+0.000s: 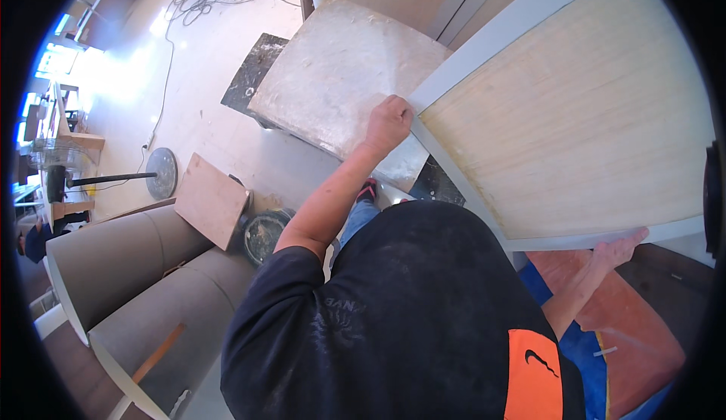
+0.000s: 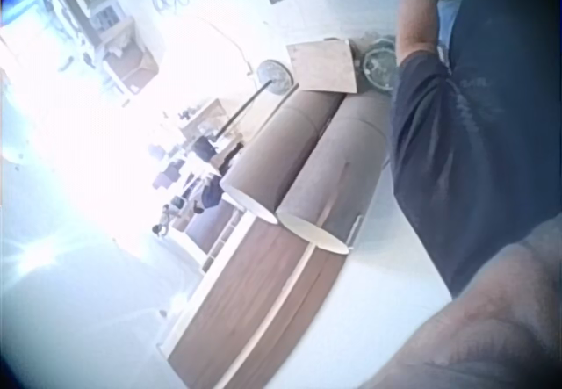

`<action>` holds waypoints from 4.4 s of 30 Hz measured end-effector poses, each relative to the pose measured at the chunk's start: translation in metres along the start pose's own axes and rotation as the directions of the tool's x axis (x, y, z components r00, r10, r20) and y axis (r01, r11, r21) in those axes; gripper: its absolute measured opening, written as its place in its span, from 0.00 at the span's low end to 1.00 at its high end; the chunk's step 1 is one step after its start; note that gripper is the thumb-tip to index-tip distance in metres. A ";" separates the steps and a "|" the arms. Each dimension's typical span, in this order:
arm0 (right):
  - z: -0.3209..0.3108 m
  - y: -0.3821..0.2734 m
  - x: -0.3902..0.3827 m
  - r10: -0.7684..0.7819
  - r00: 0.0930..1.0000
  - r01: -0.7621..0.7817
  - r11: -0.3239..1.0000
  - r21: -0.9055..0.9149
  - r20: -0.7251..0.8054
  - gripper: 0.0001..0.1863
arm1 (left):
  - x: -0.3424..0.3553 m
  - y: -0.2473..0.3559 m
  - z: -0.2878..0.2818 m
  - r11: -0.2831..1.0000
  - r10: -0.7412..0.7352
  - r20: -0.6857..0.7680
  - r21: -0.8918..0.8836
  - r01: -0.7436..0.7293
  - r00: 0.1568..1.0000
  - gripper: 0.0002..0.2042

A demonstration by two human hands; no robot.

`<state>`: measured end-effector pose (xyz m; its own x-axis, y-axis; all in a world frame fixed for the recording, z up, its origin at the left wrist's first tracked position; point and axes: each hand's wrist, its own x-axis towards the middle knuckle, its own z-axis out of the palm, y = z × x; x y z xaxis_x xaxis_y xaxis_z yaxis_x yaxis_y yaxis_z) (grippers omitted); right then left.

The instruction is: The person aligns a cabinet door against a wooden frame and presses it into place.

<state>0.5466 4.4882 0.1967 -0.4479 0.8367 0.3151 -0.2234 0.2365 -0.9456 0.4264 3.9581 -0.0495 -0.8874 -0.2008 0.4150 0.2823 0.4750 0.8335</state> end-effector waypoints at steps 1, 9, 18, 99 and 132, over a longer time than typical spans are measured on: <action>0.011 -0.013 -0.014 0.045 0.999 -0.045 0.999 0.030 -0.016 0.47 | 0.000 0.004 0.000 0.999 0.038 0.047 -0.023 -0.037 0.998 0.05; 0.021 -0.026 -0.023 0.077 0.996 -0.076 0.997 0.013 -0.045 0.48 | 0.000 0.000 -0.001 0.995 0.098 0.063 -0.024 -0.097 0.993 0.05; 0.015 -0.019 -0.018 0.054 0.999 -0.054 0.997 0.048 0.004 0.47 | 0.001 -0.003 -0.004 0.996 0.084 0.102 -0.024 -0.081 0.991 0.04; 0.024 -0.048 -0.056 0.026 0.992 -0.034 0.997 -0.062 -0.122 0.51 | -0.009 0.019 -0.007 0.933 -0.358 0.115 0.080 0.351 0.927 0.14; 0.029 -0.055 -0.065 0.061 0.989 -0.066 0.997 -0.032 -0.136 0.50 | 0.002 -0.003 -0.014 0.889 -0.452 0.125 -0.015 0.457 0.883 0.12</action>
<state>0.5630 4.4069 0.2308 -0.3384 0.9090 0.2432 -0.1653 0.1970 -0.9664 0.4287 3.9445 -0.0463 -0.9570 -0.2847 -0.0562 -0.1494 0.3175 0.9364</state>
